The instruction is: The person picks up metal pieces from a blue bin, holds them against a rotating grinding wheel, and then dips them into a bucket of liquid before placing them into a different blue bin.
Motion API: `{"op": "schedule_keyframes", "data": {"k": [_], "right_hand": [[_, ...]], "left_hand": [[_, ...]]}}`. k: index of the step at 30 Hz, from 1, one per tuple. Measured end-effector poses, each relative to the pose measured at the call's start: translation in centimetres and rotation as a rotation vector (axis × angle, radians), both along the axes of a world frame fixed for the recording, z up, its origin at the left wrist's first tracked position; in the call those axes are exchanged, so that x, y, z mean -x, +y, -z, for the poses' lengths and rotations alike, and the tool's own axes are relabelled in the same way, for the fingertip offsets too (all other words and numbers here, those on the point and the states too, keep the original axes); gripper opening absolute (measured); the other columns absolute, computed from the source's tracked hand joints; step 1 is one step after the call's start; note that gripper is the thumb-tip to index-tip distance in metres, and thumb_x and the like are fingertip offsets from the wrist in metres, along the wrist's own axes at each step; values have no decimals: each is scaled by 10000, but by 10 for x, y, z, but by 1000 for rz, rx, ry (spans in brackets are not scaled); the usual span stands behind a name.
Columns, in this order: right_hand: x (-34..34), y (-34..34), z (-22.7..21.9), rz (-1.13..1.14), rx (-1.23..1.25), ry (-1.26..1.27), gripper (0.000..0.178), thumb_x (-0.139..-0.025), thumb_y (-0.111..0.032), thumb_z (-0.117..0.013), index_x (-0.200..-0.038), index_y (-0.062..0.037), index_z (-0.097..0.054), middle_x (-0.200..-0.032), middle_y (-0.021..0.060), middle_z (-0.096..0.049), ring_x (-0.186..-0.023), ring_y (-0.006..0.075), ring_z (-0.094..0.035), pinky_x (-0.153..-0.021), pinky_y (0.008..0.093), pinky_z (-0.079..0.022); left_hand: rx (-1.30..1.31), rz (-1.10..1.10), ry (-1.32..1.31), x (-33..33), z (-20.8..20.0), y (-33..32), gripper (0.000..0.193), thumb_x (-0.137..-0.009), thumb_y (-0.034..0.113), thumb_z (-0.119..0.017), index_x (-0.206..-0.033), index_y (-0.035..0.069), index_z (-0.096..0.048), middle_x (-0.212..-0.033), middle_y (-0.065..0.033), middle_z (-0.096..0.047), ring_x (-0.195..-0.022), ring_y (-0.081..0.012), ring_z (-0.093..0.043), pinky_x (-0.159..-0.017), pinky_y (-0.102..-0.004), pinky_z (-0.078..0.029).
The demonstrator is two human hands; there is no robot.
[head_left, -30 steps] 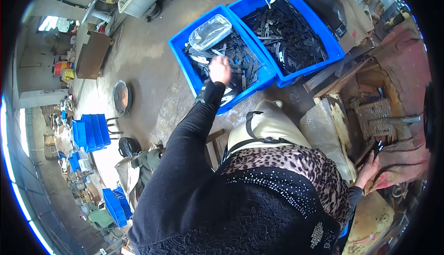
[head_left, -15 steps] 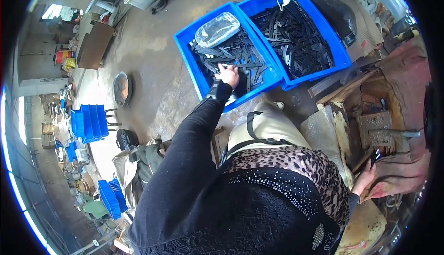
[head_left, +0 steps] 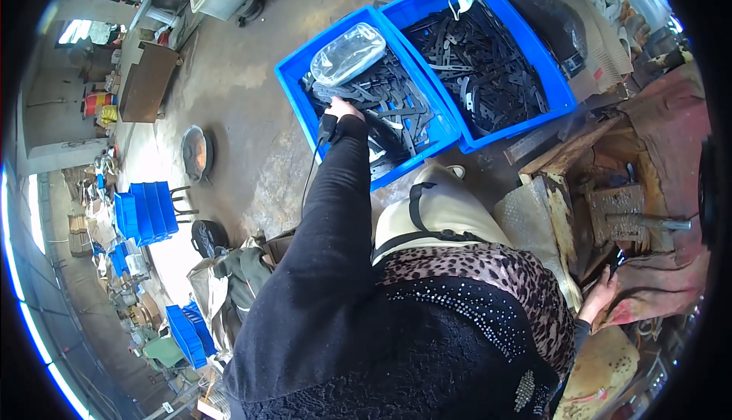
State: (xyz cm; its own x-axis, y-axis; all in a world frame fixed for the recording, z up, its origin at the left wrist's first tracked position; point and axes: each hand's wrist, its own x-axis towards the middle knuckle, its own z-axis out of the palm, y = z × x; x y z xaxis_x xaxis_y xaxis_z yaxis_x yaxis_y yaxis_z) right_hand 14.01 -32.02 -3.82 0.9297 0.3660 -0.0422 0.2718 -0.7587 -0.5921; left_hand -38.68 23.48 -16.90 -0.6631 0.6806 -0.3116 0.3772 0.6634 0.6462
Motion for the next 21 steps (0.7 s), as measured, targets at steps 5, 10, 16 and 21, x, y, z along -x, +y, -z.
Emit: {"op": "schedule_keyframes", "data": {"k": [5,10,16,21], "right_hand": [[2,1,-4,17,22,28,377,-981,-276,-570,-1158,55,-599,-989,128,-672,-855,198,-550,-836,311,-441],[4,3,-4,6,82,-56,390,-978,-290,-575,-1161,53,-600,-997,136,-674,-863,204,-556,-837,314,-442],[7,4,-6,7,89,-82,414,-978,-311,-569,-1174,52,-595,-1026,161,-672,-890,228,-574,-855,328,-443],[10,7,-9,-2,56,-21,403,-979,-306,-571,-1168,49,-595,-1019,154,-669,-883,227,-565,-851,327,-441]], "left_hand": [[174,306,188,-11,-16,4,423,-1023,346,-382,-1250,67,-604,-1207,-180,-648,-1126,-315,-622,-953,-381,-480],[90,213,65,-23,-21,5,417,-1018,333,-396,-1246,52,-603,-1204,-180,-651,-1105,-324,-632,-936,-394,-490],[-240,-163,-419,-18,20,-10,216,-931,211,-628,-934,-3,-601,-809,-103,-635,-685,-213,-601,-613,-358,-476],[-322,-399,-874,2,21,-20,166,-911,200,-658,-849,71,-572,-659,-35,-533,-548,-161,-490,-510,-331,-395]]}}
